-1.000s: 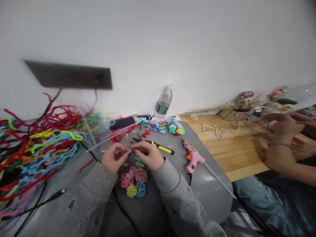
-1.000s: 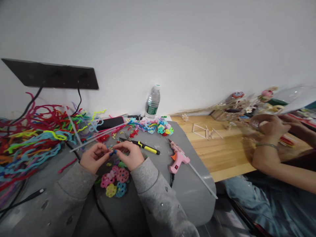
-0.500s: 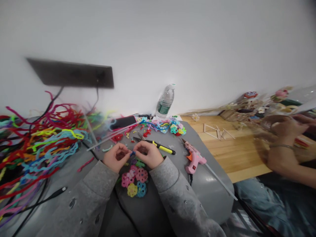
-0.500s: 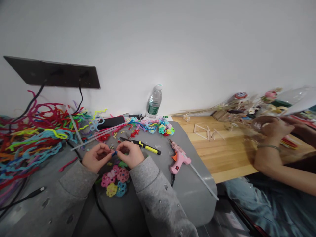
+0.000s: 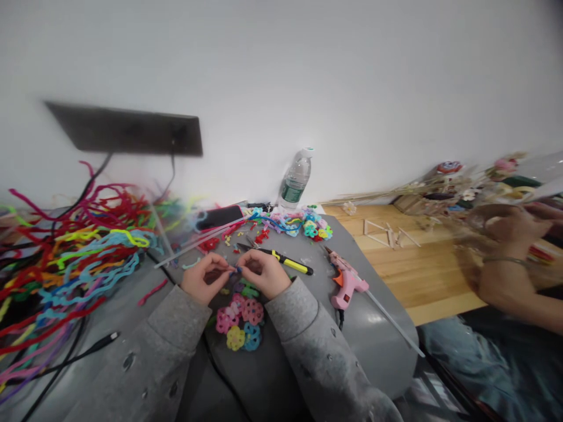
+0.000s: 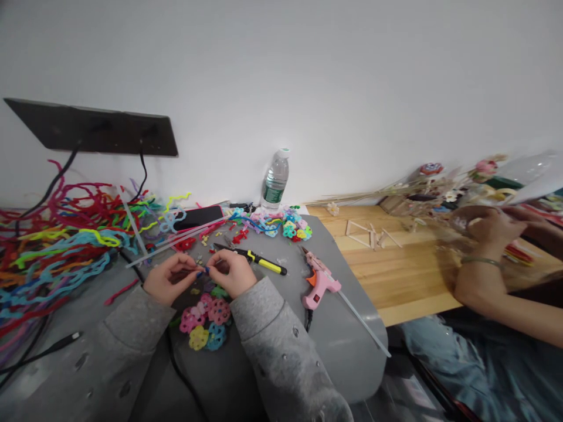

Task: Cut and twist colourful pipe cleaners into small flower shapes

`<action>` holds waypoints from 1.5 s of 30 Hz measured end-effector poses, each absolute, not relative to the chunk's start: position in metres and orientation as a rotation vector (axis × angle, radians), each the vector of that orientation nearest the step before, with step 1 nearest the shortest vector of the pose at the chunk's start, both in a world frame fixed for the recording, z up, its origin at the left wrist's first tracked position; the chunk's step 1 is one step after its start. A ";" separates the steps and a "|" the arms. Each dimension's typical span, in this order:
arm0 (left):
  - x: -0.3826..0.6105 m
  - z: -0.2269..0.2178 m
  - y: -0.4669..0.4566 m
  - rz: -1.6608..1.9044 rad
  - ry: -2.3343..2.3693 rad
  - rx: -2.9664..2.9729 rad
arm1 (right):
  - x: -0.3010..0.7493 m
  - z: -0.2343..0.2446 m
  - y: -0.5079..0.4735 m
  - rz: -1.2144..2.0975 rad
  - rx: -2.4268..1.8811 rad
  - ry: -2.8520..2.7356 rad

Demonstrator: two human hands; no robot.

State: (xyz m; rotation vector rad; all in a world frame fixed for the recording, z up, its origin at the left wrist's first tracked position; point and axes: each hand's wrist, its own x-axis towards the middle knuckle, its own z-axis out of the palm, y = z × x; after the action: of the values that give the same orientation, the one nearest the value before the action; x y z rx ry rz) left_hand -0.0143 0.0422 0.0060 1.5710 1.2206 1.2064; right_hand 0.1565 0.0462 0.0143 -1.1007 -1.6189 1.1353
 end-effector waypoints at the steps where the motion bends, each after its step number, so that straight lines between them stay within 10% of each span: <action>1: -0.021 0.007 0.046 1.170 1.230 1.660 | 0.158 0.013 0.047 1.138 -1.101 -1.604; 17: -0.048 -0.008 0.058 0.615 1.133 2.297 | 0.172 0.003 0.058 1.173 -1.006 -1.484; 45: -0.006 0.008 0.041 1.172 1.112 1.268 | 0.160 0.010 0.048 0.910 -0.973 -1.723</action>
State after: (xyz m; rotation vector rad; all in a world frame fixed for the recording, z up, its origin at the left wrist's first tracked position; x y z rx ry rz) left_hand -0.0060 0.0415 0.0078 1.2683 1.1123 1.1720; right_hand 0.1599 0.0484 0.0101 -0.9733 -1.7231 0.9101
